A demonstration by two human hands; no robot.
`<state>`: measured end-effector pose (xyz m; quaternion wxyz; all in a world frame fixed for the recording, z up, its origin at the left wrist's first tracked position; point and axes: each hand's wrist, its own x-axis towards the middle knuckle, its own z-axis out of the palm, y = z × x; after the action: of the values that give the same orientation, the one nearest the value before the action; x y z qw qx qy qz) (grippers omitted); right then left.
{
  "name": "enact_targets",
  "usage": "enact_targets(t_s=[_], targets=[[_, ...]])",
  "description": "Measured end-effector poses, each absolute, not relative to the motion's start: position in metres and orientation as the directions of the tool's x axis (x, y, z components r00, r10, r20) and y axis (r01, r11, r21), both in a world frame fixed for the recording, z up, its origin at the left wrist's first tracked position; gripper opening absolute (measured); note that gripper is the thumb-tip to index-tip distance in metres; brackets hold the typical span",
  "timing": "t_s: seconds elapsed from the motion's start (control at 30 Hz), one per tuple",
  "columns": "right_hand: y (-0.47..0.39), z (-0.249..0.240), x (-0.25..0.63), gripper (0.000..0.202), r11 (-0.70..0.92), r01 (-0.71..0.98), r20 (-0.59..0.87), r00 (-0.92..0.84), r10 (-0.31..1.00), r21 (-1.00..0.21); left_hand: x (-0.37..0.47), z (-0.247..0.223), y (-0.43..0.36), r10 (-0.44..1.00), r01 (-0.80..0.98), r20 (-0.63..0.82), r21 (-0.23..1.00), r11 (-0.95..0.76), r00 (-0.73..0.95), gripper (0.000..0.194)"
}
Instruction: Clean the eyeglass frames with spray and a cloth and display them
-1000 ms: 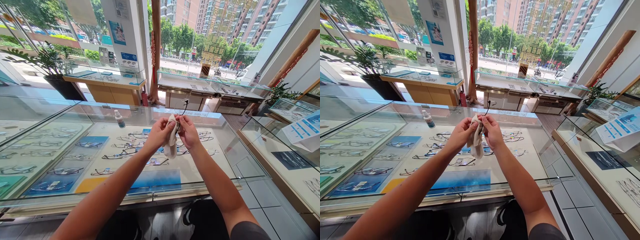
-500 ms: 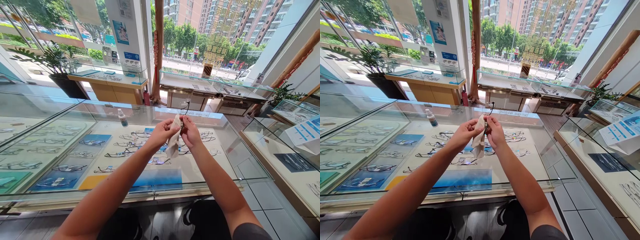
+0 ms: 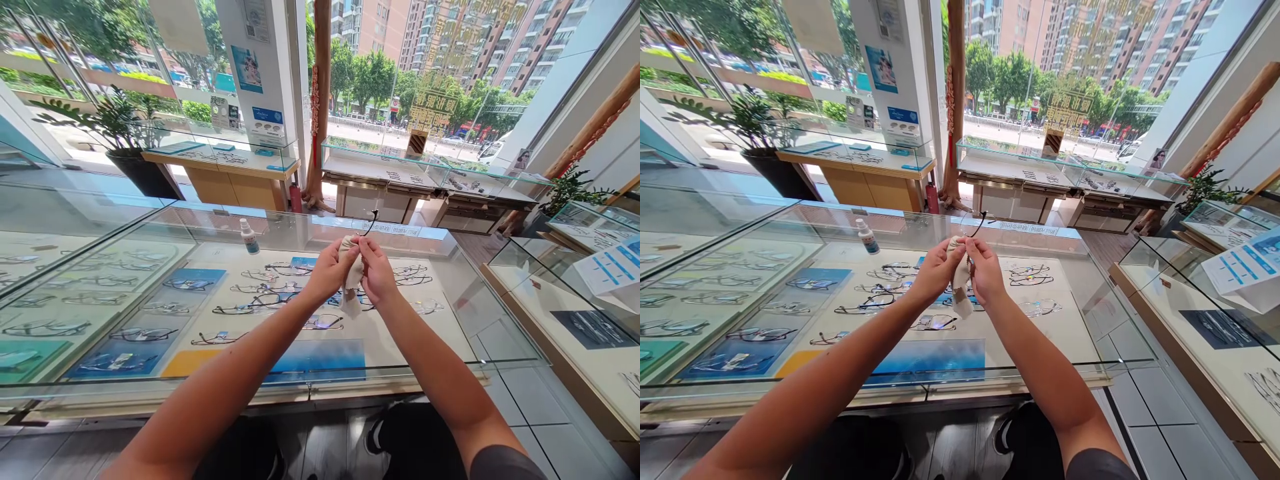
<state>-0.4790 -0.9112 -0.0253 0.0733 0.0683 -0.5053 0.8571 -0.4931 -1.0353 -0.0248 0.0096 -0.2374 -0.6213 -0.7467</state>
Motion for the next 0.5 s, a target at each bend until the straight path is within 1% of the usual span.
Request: enact_targets(t_s=[0.07, 0.13, 0.23, 0.3, 0.4, 0.47, 0.5], targets=[[-0.913, -0.022, -0.476, 0.041, -0.487, -0.187, 0.190, -0.981, 0.044, -0.853, -0.495, -0.027, -1.036, 0.226, 0.339, 0.380, 0.920, -0.199, -0.897, 0.058], [-0.914, -0.019, -0.474, 0.038, -0.466, -0.222, 0.218, -0.974, 0.062, -0.856, -0.497, -0.027, -1.038, 0.192, 0.363, 0.392, 0.916, -0.169, -0.900, 0.060], [-0.912, -0.016, -0.474, 0.034, -0.408, -0.309, 0.286, -0.951, 0.117, -0.859, -0.498, -0.021, -1.045, 0.191, 0.401, 0.417, 0.908, -0.119, -0.889, 0.065], [-0.908, -0.015, -0.476, 0.033, -0.397, -0.330, 0.301, -0.944, 0.137, -0.856, -0.500, -0.018, -1.050, 0.258, 0.415, 0.427, 0.904, -0.103, -0.867, 0.067], [-0.901, -0.013, -0.479, 0.032, -0.429, -0.320, 0.280, -0.947, 0.155, -0.845, -0.501, -0.016, -1.054, 0.415, 0.401, 0.421, 0.905, -0.138, -0.807, 0.063], [-0.900, -0.011, -0.479, 0.031, -0.452, -0.320, 0.276, -0.947, 0.163, -0.833, -0.500, -0.017, -1.053, 0.450, 0.389, 0.419, 0.907, -0.163, -0.789, 0.061], [-0.900, -0.011, -0.478, 0.031, -0.465, -0.318, 0.276, -0.948, 0.159, -0.826, -0.499, -0.018, -1.052, 0.435, 0.387, 0.422, 0.906, -0.173, -0.795, 0.060]])
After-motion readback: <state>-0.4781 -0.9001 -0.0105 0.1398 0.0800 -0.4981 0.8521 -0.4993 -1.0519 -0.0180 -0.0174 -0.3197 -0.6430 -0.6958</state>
